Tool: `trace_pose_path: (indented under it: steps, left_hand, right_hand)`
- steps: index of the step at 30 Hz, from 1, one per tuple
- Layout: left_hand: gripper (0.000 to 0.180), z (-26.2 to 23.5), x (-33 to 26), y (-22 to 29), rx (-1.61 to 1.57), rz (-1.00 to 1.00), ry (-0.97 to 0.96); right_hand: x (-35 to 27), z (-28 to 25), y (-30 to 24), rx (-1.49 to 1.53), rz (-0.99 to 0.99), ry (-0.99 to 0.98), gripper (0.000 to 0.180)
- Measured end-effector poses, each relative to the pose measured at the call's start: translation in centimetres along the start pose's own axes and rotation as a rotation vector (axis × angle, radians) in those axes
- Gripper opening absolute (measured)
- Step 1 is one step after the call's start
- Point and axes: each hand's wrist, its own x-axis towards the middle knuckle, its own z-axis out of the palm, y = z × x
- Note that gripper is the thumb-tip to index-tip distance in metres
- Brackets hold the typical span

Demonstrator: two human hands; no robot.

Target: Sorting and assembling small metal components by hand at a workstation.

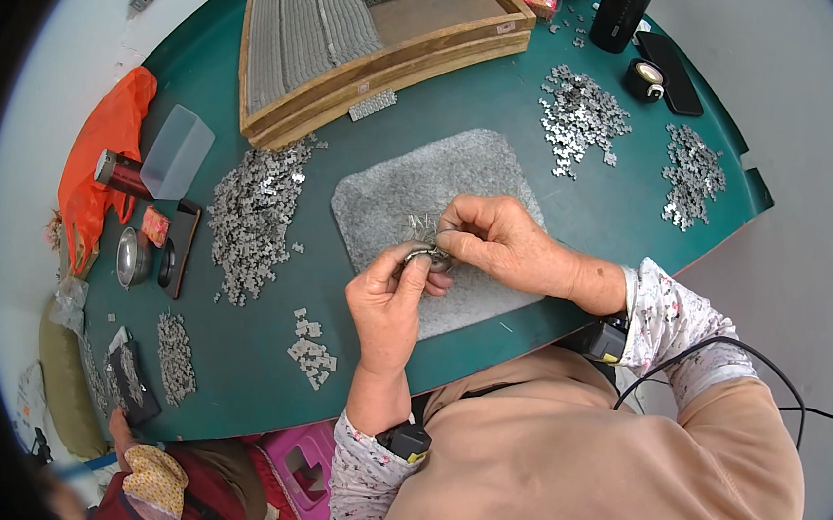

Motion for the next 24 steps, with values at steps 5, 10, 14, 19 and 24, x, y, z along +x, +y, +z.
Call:
trace_pose_path:
  steps: [5, 10, 14, 19, 24]
  left_hand:
    - [0.013, 0.2, 0.0, 0.0, 0.012, 0.015, -0.015]
    - [0.013, 0.0, 0.0, 0.0, 0.028, -0.007, -0.008]
    - [0.012, 0.2, 0.1, 0.1, 0.036, -0.017, 0.006]
    - [0.012, 0.1, 0.3, 0.1, 0.021, -0.049, 0.03]
    - [0.012, -0.3, 0.2, -0.3, 0.003, -0.031, 0.023]
  right_hand:
    - [-0.2, 0.0, -0.1, -0.005, 0.025, 0.002, 0.017]
    - [1.0, -2.9, -1.3, -0.482, -0.112, 0.102, 0.015]
    - [1.5, -4.9, -0.8, -1.04, -0.176, 0.131, 0.011]
    - [2.0, -4.2, -0.7, -1.107, -0.298, 0.16, 0.011]
    - [3.8, -2.8, 0.0, -1.128, -0.464, -0.119, 0.022]
